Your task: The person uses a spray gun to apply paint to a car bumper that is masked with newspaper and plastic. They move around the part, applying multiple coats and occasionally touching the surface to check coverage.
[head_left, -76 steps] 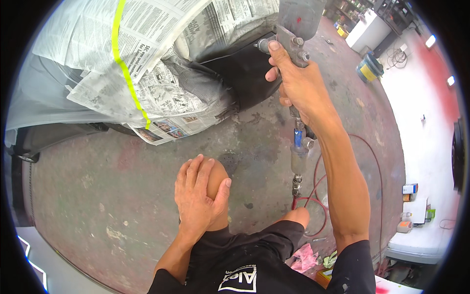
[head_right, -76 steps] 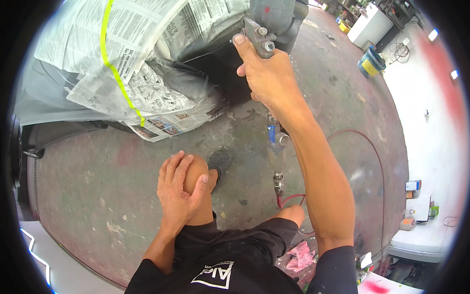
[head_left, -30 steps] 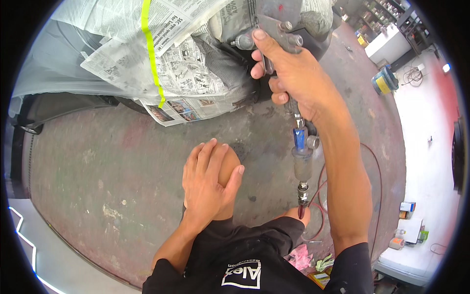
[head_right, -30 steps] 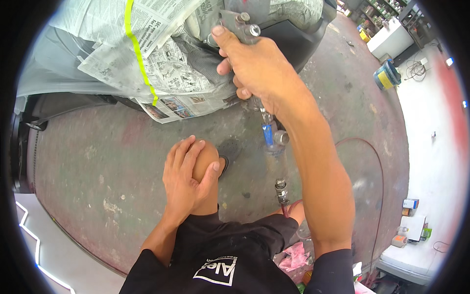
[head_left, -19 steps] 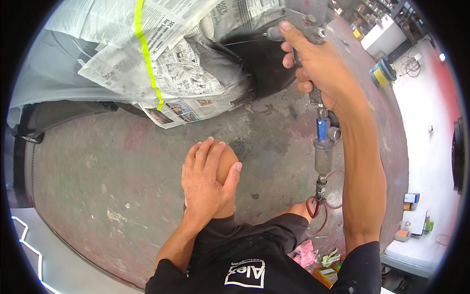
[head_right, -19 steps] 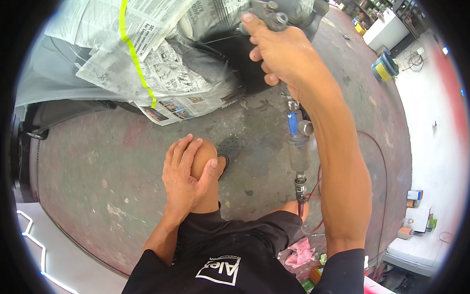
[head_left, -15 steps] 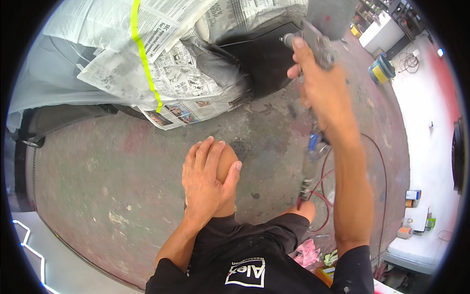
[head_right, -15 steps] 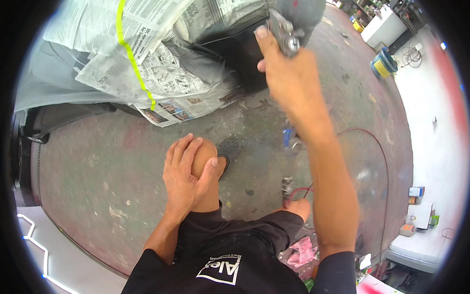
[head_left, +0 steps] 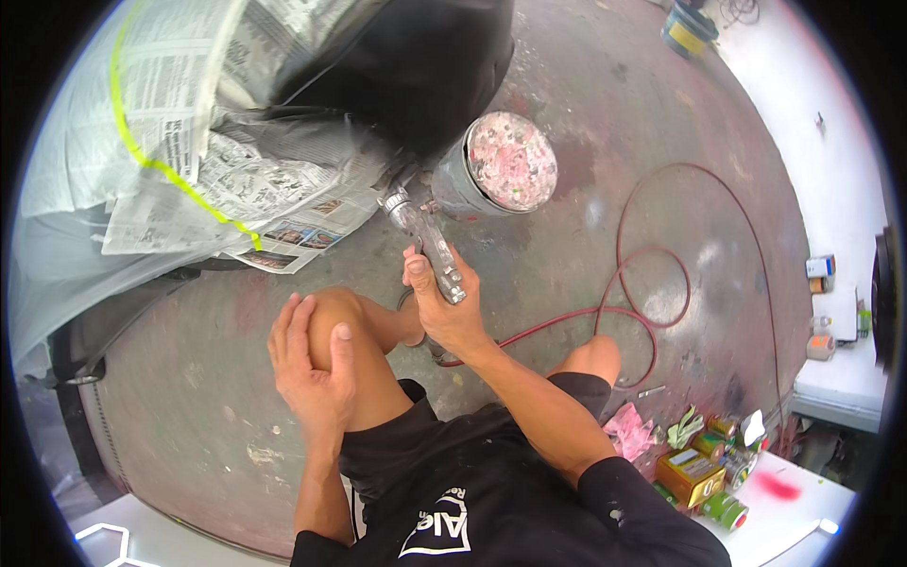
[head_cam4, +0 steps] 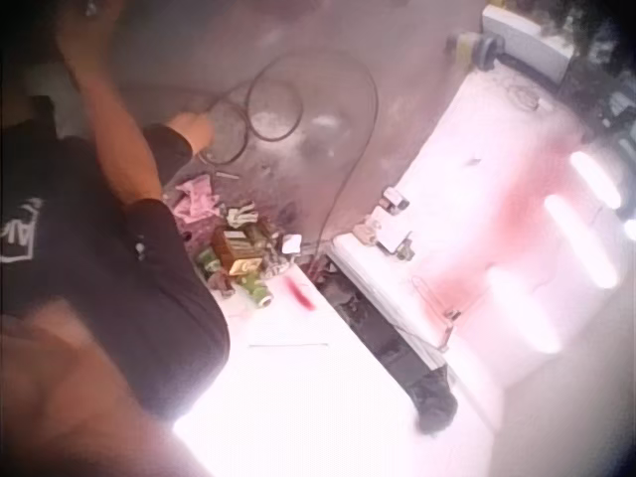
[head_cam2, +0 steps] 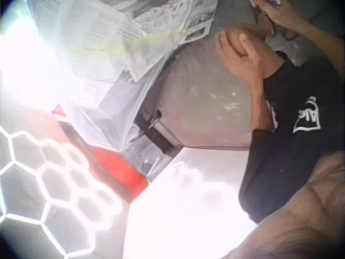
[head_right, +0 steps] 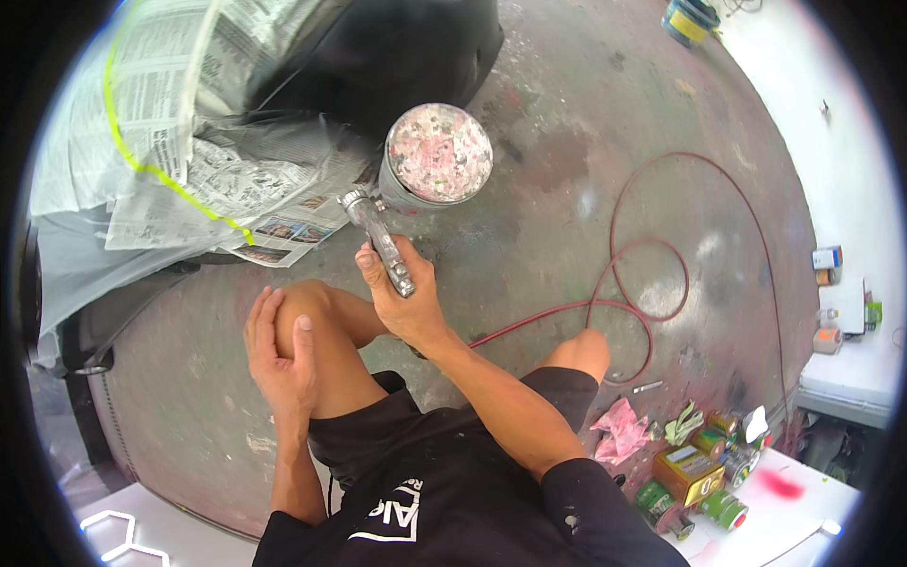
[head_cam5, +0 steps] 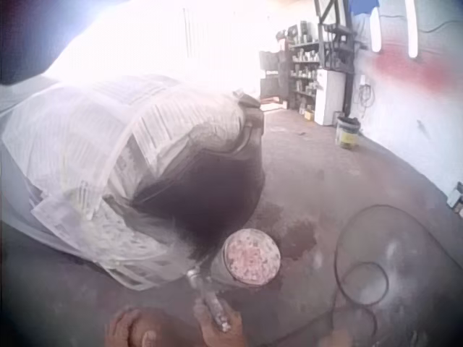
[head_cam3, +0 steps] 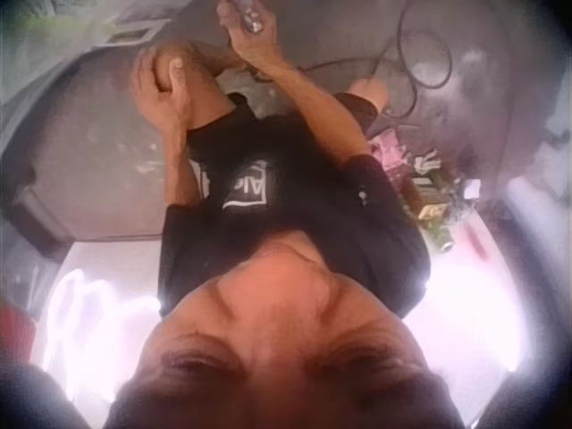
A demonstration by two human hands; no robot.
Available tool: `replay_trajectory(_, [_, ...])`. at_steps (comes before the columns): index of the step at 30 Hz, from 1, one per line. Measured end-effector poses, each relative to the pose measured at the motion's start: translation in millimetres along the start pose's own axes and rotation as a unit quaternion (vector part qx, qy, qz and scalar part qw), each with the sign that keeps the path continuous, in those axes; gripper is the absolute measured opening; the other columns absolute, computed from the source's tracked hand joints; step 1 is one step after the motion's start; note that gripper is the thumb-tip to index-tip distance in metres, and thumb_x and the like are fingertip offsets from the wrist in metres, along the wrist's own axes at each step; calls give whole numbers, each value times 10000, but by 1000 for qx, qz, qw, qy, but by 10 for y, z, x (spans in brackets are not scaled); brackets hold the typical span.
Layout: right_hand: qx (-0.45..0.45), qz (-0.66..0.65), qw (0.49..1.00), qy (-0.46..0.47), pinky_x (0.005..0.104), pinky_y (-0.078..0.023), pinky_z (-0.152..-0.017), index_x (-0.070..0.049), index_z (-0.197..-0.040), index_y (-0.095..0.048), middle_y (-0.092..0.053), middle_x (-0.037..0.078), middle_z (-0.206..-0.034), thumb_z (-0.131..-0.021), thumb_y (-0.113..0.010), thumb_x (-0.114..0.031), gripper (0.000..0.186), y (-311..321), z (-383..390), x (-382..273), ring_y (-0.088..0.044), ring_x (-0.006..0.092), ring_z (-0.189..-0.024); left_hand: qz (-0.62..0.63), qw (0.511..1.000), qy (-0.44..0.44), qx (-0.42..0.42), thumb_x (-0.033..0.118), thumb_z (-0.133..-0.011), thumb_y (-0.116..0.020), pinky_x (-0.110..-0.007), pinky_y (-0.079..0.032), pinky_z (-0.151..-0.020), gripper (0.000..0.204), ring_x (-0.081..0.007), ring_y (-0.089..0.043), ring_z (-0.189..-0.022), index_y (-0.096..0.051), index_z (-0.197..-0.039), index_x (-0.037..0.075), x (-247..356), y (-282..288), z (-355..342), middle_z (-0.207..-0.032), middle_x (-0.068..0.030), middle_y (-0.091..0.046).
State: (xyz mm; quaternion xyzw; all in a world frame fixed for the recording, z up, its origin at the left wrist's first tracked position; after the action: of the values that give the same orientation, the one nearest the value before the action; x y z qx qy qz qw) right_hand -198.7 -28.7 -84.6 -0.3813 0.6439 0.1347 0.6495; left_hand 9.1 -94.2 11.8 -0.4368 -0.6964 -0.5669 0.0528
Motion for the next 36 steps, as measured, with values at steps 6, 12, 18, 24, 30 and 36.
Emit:
replay_trajectory(6, [125, 16, 984, -125, 293, -500, -723, -1, -1100, -716, -672, -3, -826, -1085, -743, -505, 506, 546, 181, 669, -602, 94, -785, -5, 999, 27, -19, 254, -1056, -726, -506, -444, -1213, 463, -399, -562, -1446, -679, -1457, 27, -39, 23, 39, -1573, -211, -606])
replay_trajectory(12, [132, -18, 977, -163, 348, -530, -767, 1, -1073, -724, -692, 34, -821, -1080, -725, -557, 559, 757, 238, 1036, -635, 137, -814, -18, 999, 16, -38, 272, -1085, -685, -507, -424, -1228, 474, -404, -547, -1463, -649, -1480, 12, -45, -25, 34, -1592, -225, -584])
replay_trajectory(18, [195, 50, 968, -151, 342, -516, -743, 4, -1032, -718, -673, 25, -805, -1079, -689, -618, 624, 1039, 119, 1021, -614, 147, -777, -18, 999, -5, -49, 275, -1099, -663, -502, -405, -1246, 485, -403, -535, -1491, -630, -1485, -17, -25, -126, -11, -1592, -237, -578])
replay_trajectory(24, [165, -20, 957, -237, 335, -503, -736, -21, -1023, -727, -662, 15, -811, -1058, -688, -667, 648, 1332, 18, 1176, -595, 129, -779, -8, 998, -19, -57, 283, -1114, -652, -462, -413, -1237, 508, -357, -572, -1446, -611, -1494, -52, -13, -182, -17, -1555, -232, -605])
replay_trajectory(30, [192, -44, 964, -178, 330, -488, -654, -29, -1019, -727, -647, 18, -802, -1032, -693, -712, 683, 1700, -81, 1015, -577, 127, -700, -12, 997, -35, -70, 266, -1099, -660, -472, -407, -1242, 501, -379, -572, -1449, -616, -1489, -45, 40, -237, -47, -1540, -237, -615])
replay_trajectory(36, [150, -93, 952, -248, 330, -425, -499, -54, -1016, -728, -635, 12, -776, -1037, -668, -728, 676, 1993, -224, 1182, -527, 105, -571, -37, 970, -43, -236, 298, -1069, -703, -437, -421, -1226, 493, -339, -633, -1374, -675, -1418, -49, 203, -386, -292, -1456, -215, -693])
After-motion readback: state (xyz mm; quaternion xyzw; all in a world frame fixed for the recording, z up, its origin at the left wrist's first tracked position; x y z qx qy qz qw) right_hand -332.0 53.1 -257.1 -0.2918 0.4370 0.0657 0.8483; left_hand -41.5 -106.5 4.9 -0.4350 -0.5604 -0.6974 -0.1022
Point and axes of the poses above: each hand's wrist, its own z-axis away from the middle knuckle, its own y-axis out of the back of the hand, x = y × z, the point moved 8 cm from there along -z, towards the middle knuckle
